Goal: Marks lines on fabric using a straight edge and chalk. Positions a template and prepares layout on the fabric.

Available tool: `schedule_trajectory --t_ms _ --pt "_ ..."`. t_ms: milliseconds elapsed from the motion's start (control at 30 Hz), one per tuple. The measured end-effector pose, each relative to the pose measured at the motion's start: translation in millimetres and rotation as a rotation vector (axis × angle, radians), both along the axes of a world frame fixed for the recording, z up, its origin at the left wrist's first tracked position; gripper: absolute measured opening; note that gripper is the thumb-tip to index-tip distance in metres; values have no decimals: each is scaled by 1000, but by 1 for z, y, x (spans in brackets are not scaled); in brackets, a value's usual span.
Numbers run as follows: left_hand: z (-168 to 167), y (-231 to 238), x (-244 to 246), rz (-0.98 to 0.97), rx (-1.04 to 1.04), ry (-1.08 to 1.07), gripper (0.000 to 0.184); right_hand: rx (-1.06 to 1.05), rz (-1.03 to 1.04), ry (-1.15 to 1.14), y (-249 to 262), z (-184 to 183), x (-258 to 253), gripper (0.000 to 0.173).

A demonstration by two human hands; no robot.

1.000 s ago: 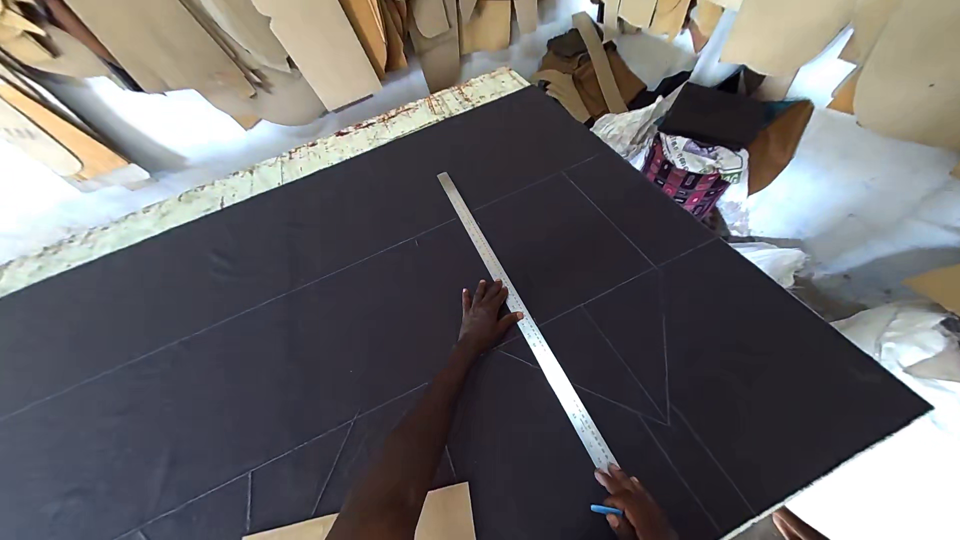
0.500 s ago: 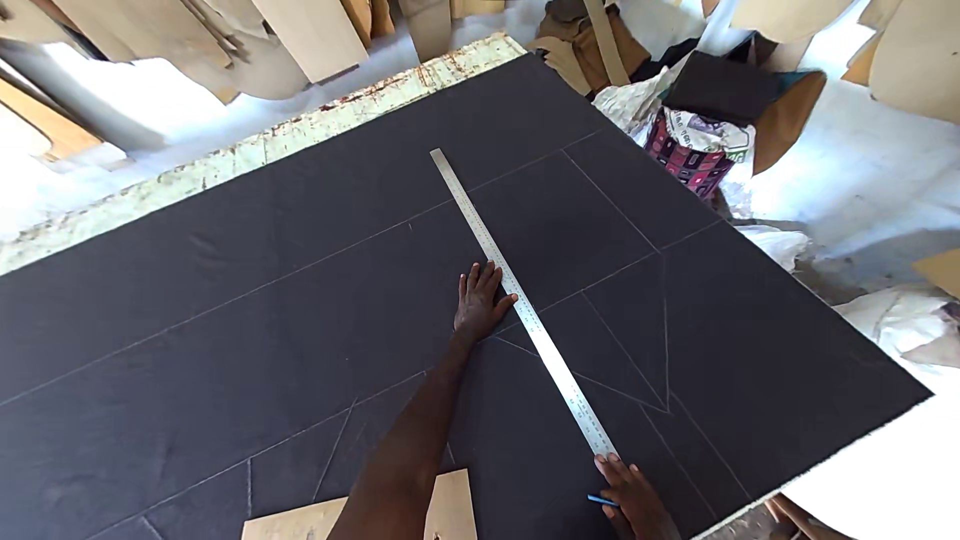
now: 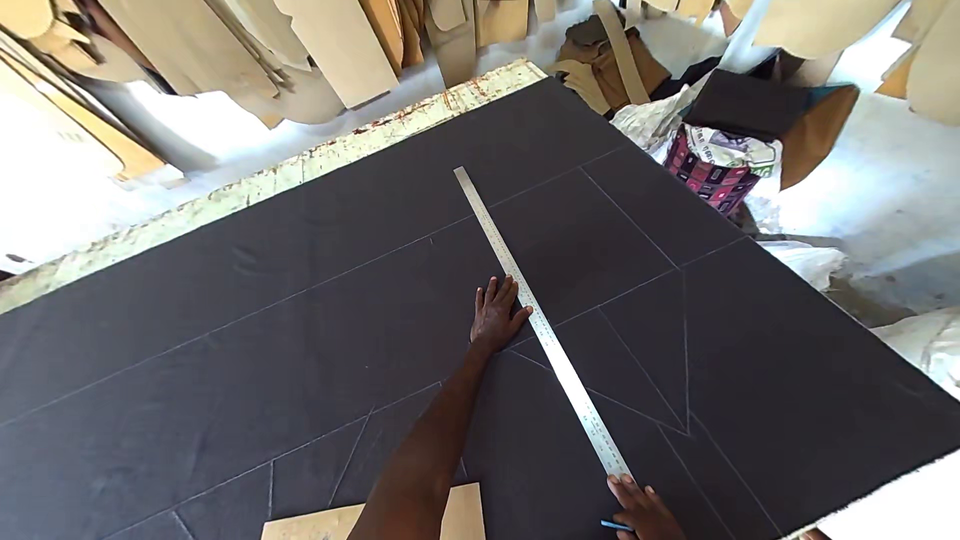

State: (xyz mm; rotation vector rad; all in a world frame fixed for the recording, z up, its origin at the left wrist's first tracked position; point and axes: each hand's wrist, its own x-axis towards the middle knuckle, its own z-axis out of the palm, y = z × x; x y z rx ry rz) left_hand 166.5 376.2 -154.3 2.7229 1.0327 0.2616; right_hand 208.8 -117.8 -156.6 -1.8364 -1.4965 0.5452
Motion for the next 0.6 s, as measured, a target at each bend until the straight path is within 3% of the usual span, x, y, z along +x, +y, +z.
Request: schedule_trajectory --t_ms 600 --pt "4 -3 0 -5 7 -21 72 57 -106 -107 0 -4 -5 31"
